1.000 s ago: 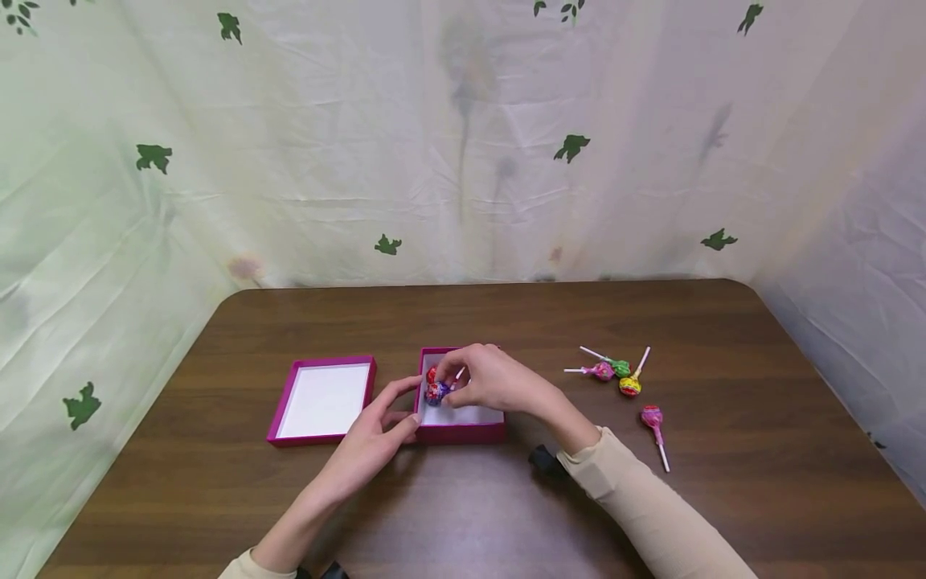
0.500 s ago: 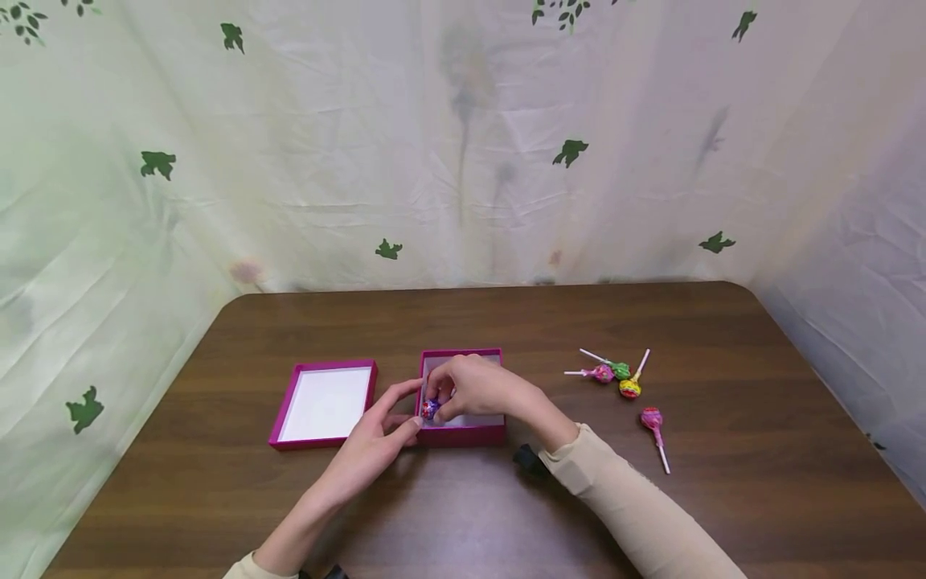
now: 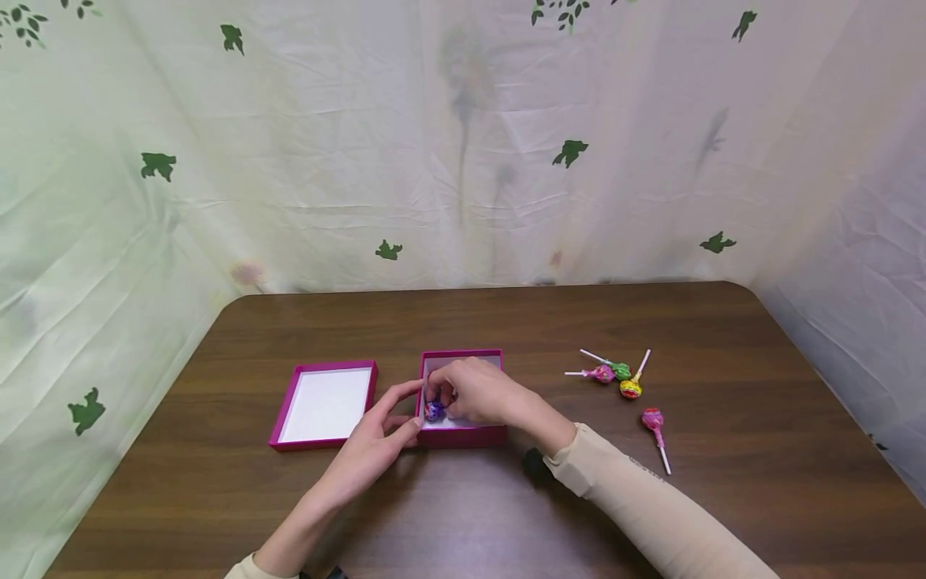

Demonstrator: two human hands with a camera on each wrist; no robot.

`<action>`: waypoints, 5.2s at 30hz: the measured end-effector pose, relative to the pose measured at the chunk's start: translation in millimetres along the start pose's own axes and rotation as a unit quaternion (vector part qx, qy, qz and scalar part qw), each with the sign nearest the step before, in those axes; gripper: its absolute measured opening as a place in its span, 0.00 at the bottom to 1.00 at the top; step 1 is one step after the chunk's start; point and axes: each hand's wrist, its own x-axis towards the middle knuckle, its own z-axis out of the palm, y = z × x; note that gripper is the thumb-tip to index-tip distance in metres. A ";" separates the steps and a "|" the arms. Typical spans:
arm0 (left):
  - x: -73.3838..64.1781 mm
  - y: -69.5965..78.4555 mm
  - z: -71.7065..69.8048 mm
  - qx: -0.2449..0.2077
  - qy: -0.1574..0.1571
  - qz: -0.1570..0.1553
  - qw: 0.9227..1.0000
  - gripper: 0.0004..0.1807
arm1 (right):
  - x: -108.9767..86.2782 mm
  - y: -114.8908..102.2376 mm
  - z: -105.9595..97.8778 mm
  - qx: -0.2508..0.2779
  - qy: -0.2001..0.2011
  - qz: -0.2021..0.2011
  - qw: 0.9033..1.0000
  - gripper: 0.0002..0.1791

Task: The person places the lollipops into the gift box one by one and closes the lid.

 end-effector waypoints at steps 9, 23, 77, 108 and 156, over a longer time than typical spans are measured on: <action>-0.4 1.3 -0.1 -0.004 -0.003 0.002 1.000 0.26 | -0.9 0.3 -1.9 0.002 -0.009 -0.012 1.000 0.16; -0.6 1.6 0.1 -0.004 -0.005 0.001 1.000 0.26 | -3.2 -0.3 -7.2 0.048 -0.004 0.011 0.999 0.12; 1.1 -1.5 -0.4 0.011 -0.007 -0.010 1.000 0.26 | -214.1 35.9 -71.8 0.022 0.155 0.228 0.961 0.16; 0.6 0.9 -2.3 0.003 -0.013 -0.010 1.000 0.26 | -231.0 88.9 -47.1 0.020 0.121 0.293 0.948 0.13; 0.8 -1.4 1.7 0.009 0.000 -0.013 1.000 0.26 | -165.5 13.7 -30.0 0.212 0.217 0.076 0.950 0.16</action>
